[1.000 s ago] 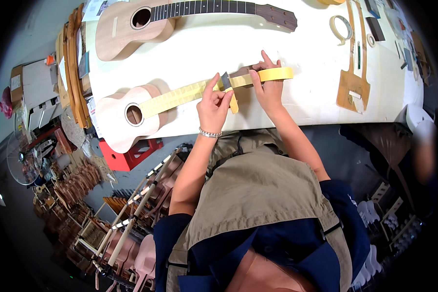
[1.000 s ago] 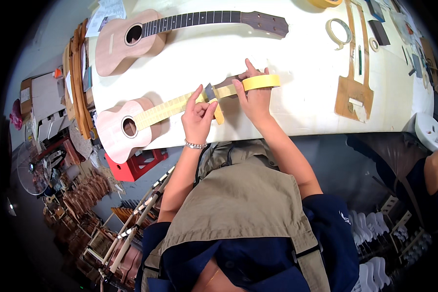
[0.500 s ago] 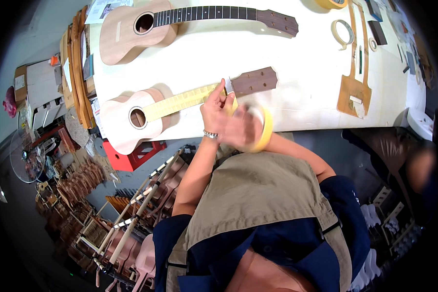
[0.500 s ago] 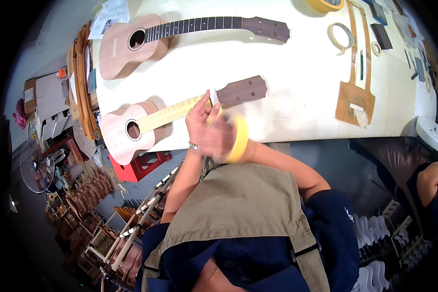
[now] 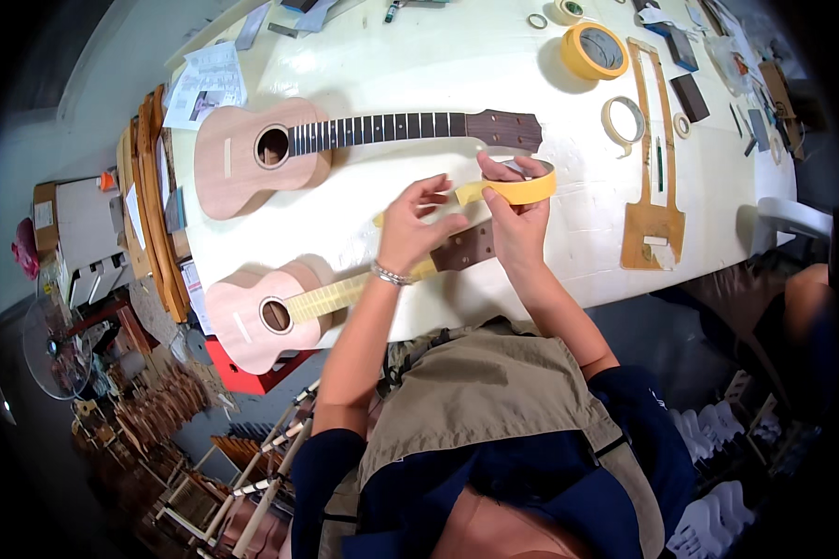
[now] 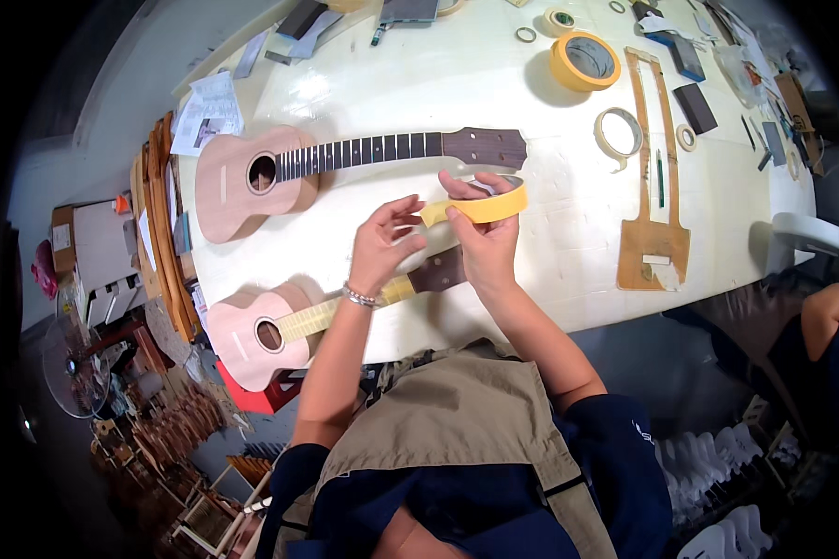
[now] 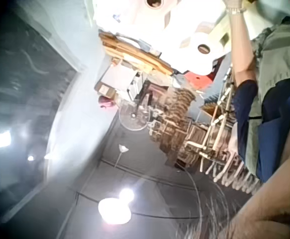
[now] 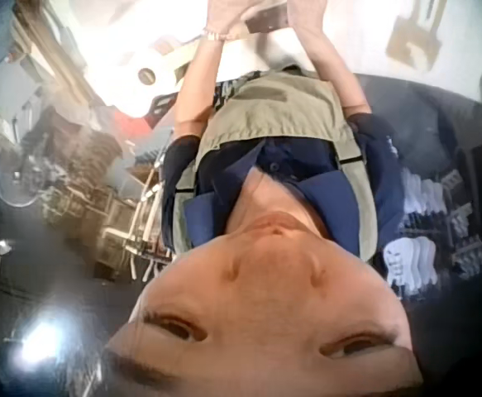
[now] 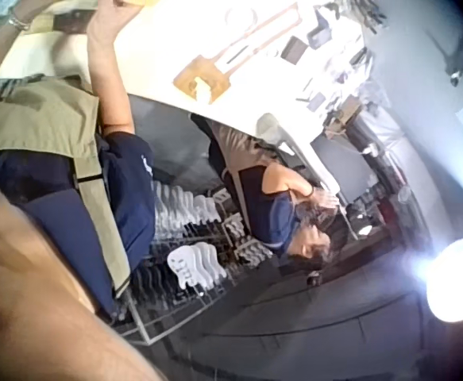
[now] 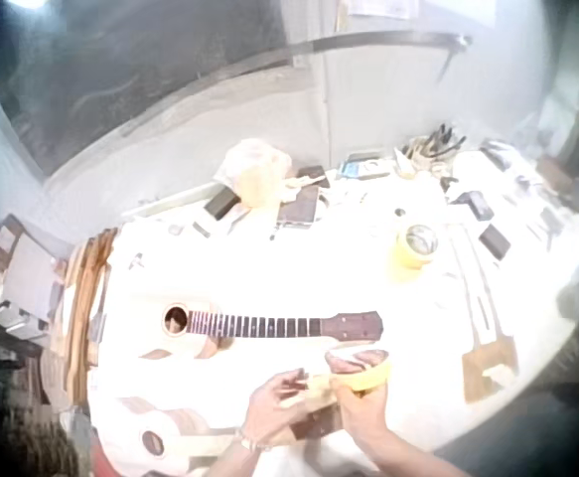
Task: The person applies masking tape to the fretboard of an acoustic guitar body. They then use a template and pencil to mark the body, followed by applying tape around the soundhole. The process is repeated for multiple guitar bodies in a workshop setting.
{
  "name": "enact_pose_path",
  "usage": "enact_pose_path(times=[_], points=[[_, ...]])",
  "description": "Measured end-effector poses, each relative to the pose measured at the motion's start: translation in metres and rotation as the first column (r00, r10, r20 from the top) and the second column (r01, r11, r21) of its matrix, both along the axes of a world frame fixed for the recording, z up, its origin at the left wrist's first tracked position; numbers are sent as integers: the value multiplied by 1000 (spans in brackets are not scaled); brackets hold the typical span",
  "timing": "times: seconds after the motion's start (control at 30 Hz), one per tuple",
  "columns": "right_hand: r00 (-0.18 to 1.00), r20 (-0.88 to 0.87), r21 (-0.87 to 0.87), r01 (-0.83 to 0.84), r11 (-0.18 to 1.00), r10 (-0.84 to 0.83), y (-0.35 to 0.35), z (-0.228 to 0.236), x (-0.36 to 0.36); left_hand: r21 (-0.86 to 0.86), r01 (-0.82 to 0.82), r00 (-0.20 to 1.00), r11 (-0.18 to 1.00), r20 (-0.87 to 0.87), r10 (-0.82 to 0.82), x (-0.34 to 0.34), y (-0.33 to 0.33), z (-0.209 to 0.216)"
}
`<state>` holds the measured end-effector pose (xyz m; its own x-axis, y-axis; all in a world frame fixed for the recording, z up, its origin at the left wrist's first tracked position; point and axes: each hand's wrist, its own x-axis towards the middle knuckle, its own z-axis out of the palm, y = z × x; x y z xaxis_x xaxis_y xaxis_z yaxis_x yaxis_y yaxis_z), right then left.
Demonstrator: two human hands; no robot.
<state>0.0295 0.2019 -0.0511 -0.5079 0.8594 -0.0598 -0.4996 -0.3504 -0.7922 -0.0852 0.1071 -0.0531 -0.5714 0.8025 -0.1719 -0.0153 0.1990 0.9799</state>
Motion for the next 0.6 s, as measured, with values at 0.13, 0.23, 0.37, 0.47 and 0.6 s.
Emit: enact_pose_path(times=[0.13, 0.23, 0.37, 0.47, 0.6], points=[[997, -69, -307, -45, 951, 25, 5, 8, -13, -31, -332, 756, 943, 589, 286, 20, 26, 0], [625, -679, -720, -466, 514, -385, 45, -1, 19, -36, -261, 883, 965, 396, 254, -29, 4, 12], [690, -617, -517, 6, 856, -378, 127, -22, 66, -65, -425, 903, 903, 43, 428, -145, -48, 25], [853, 426, 456, 86, 886, -302, 117, -13, 26, -113, -398, 832, 910, -462, 306, -189, -47, 0], [374, 704, 689, -567, 451, -604, 120, -26, 4, -178, -446, 885, 877, -230, 404, -209, -39, -8]])
